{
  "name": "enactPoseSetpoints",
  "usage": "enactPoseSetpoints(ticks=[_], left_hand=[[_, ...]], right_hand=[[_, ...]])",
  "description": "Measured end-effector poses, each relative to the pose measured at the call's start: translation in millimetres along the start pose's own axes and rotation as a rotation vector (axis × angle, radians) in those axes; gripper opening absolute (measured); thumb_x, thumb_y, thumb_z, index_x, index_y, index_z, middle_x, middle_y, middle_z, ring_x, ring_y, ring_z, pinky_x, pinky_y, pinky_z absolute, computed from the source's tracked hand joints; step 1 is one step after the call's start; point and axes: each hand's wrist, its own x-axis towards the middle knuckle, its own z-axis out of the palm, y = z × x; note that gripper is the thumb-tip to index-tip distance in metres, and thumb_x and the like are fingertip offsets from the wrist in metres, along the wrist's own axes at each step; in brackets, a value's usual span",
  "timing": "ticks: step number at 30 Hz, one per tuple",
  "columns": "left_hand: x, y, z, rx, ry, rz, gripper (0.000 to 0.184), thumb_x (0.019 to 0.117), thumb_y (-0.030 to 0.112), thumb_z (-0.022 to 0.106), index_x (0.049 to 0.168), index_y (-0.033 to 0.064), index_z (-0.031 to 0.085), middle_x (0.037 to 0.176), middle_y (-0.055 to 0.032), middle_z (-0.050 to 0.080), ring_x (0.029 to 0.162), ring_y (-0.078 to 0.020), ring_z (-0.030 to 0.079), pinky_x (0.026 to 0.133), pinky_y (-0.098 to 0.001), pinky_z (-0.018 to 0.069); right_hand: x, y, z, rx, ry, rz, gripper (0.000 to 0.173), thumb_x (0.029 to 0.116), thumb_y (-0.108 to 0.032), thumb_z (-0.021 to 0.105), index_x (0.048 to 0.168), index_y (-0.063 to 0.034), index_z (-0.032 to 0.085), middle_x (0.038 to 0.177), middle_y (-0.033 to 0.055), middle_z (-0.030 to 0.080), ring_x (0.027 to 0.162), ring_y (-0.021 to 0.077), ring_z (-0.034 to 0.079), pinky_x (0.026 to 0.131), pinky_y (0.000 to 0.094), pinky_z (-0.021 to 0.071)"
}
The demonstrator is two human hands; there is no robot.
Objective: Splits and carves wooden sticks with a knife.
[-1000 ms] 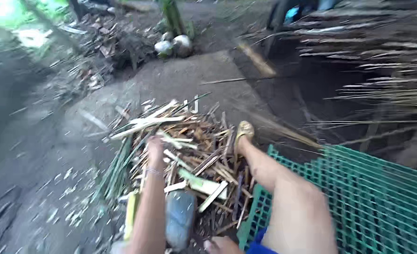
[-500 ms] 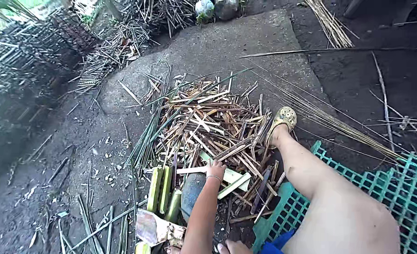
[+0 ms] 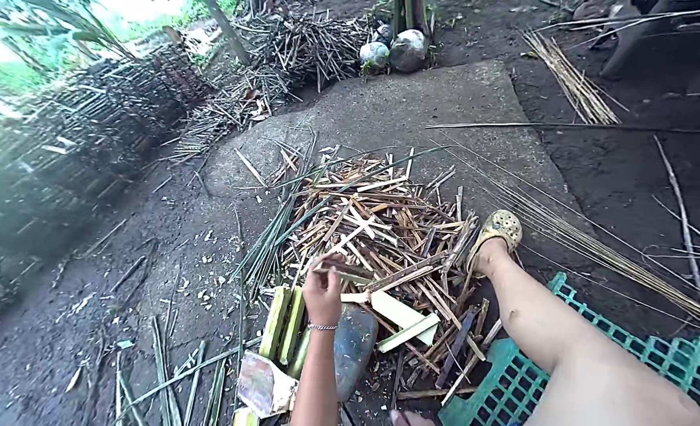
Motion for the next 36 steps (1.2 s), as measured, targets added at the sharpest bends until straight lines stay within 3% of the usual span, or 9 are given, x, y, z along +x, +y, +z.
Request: enactPoseSetpoints(ticks=[3,5,8,11,15,19,21,26,36], left_hand=[[-16,4,-31,-0.067,0.148,-0.039,0.033,0.0929,0.0,0.049,0.12,-0.0183,0.052,0.104,-0.0089,0.072,0.097,-0.0064,0.07,0.089,-0.0254,0.0583],[-35,-5,-39,-0.041,0.158,-0.131,0.031,0.0907,-0.003,0.052,0.119,-0.0159,0.054,0.1,-0.0077,0.072,0.092,-0.0062,0.07,0.085,-0.0243,0.0587],[-68,-35,-37,0.107,-0.052,-0.352,0.029,0.0938,-0.002,0.058,0.121,-0.0122,0.062,0.109,-0.0171,0.073,0.096,-0.0161,0.071,0.089,-0.0327,0.0571],[-99,-63,-26,0.173,-0.223,-0.477,0.027,0.0961,0.0,0.06,0.122,-0.0047,0.068,0.118,-0.0184,0.072,0.107,-0.0242,0.07,0.1,-0.0412,0.0539],[-115,-68,-19,0.179,-0.224,-0.39,0.027,0.0957,0.0,0.061,0.121,-0.0049,0.07,0.118,-0.0204,0.072,0.112,-0.0288,0.07,0.104,-0.0461,0.052],[-115,-66,-18,0.204,-0.229,-0.34,0.025,0.0942,-0.001,0.062,0.117,-0.0047,0.072,0.112,-0.0198,0.074,0.106,-0.0286,0.073,0.101,-0.0467,0.0537],[-115,-65,-17,0.202,-0.221,-0.33,0.025,0.0931,-0.002,0.062,0.116,-0.0046,0.073,0.111,-0.0197,0.075,0.105,-0.0289,0.073,0.1,-0.0472,0.0541],[-114,-70,-19,0.22,-0.235,-0.361,0.026,0.0936,-0.002,0.059,0.116,-0.0059,0.072,0.11,-0.0198,0.075,0.105,-0.0287,0.073,0.101,-0.0464,0.0535],[-106,-46,-26,0.254,-0.248,-0.321,0.025,0.0919,0.0,0.06,0.112,-0.0042,0.074,0.105,-0.0168,0.076,0.1,-0.028,0.074,0.096,-0.0489,0.0555]], right_hand=[[6,19,11,0.118,0.035,0.045,0.041,0.103,-0.026,0.054,0.107,0.0134,0.064,0.099,0.0262,0.067,0.084,0.0244,0.064,0.079,0.0328,0.0504],[20,65,32,0.166,-0.067,0.101,0.039,0.1049,-0.019,0.05,0.113,0.0177,0.06,0.098,0.0265,0.065,0.08,0.0202,0.06,0.079,0.029,0.0487],[23,132,75,0.158,-0.213,0.201,0.042,0.1131,-0.018,0.033,0.105,0.0139,0.059,0.07,0.0102,0.054,0.056,0.0117,0.051,0.059,0.0275,0.0478],[24,129,81,0.185,-0.181,0.161,0.044,0.1134,-0.018,0.027,0.093,0.0058,0.057,0.06,0.001,0.046,0.048,0.0076,0.046,0.052,0.0244,0.045],[40,115,83,0.161,-0.138,-0.127,0.041,0.1071,-0.014,0.03,0.086,0.0071,0.059,0.058,0.0006,0.048,0.049,0.0072,0.048,0.053,0.0245,0.0465],[68,125,103,0.144,-0.077,-0.505,0.054,0.1065,-0.046,0.03,0.078,-0.0099,0.059,0.057,-0.0091,0.049,0.048,0.0008,0.048,0.047,0.0218,0.0454],[76,117,111,0.136,-0.072,-0.576,0.058,0.1048,-0.056,0.03,0.076,-0.0137,0.058,0.056,-0.0108,0.047,0.046,-0.0005,0.046,0.045,0.0211,0.0427],[91,106,126,-0.038,-0.192,-0.428,0.055,0.1069,-0.045,0.031,0.083,-0.0061,0.063,0.06,-0.0028,0.047,0.053,0.0108,0.049,0.055,0.0347,0.0453],[76,83,111,-0.069,-0.248,-0.355,0.056,0.1069,-0.049,0.029,0.083,-0.0097,0.061,0.059,-0.0043,0.045,0.05,0.009,0.047,0.051,0.0316,0.0446]])
